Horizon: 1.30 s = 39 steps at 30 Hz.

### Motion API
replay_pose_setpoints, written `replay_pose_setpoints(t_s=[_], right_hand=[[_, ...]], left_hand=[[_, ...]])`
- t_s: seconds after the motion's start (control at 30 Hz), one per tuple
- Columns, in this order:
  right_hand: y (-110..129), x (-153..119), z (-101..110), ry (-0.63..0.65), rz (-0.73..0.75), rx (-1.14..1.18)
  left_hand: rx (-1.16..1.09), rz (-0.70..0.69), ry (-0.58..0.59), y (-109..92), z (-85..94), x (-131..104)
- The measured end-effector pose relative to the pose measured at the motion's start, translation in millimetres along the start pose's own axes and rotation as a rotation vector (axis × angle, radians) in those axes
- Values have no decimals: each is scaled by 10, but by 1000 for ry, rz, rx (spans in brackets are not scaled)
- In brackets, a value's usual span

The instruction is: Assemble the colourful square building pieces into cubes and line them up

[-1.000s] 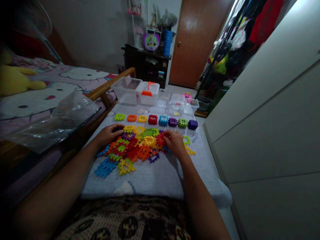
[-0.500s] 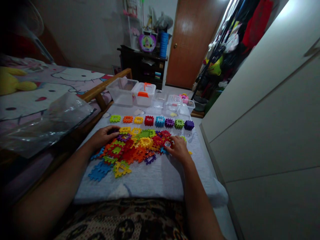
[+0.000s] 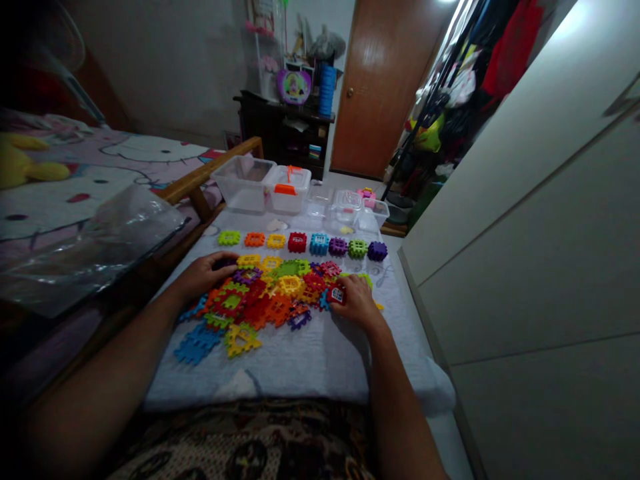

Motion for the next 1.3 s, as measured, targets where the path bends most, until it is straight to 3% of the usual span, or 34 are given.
replay_pose_setpoints(t_s=[0.13, 0.3, 0.47, 0.73, 1.07, 1.3], right_hand=[[-68, 70, 186, -79, 26, 85], [-11, 452, 374, -134, -134, 15], [146, 733, 299, -44, -287, -125], [186, 734, 203, 77, -366, -196], [117, 716, 218, 36, -344, -183], [165, 738, 554, -170, -164, -116]], left_hand=[[-19, 8, 10, 12, -4, 3], [-24, 20, 7, 5, -5, 0], [-22, -4, -15, -5, 0, -10], [-25, -24, -20, -88, 23, -22], [-49, -22, 3, -49, 2, -9], [-37, -28, -7, -34, 13, -4]])
Point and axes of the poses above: each hand's wrist, its own x-axis towards the middle knuckle, its own z-axis out of the back of the hand, y = z × x, the point moved 3 cm from there along x, towards the middle knuckle, and after that the axes turned 12 degrees about y, right-handed, at the moved point
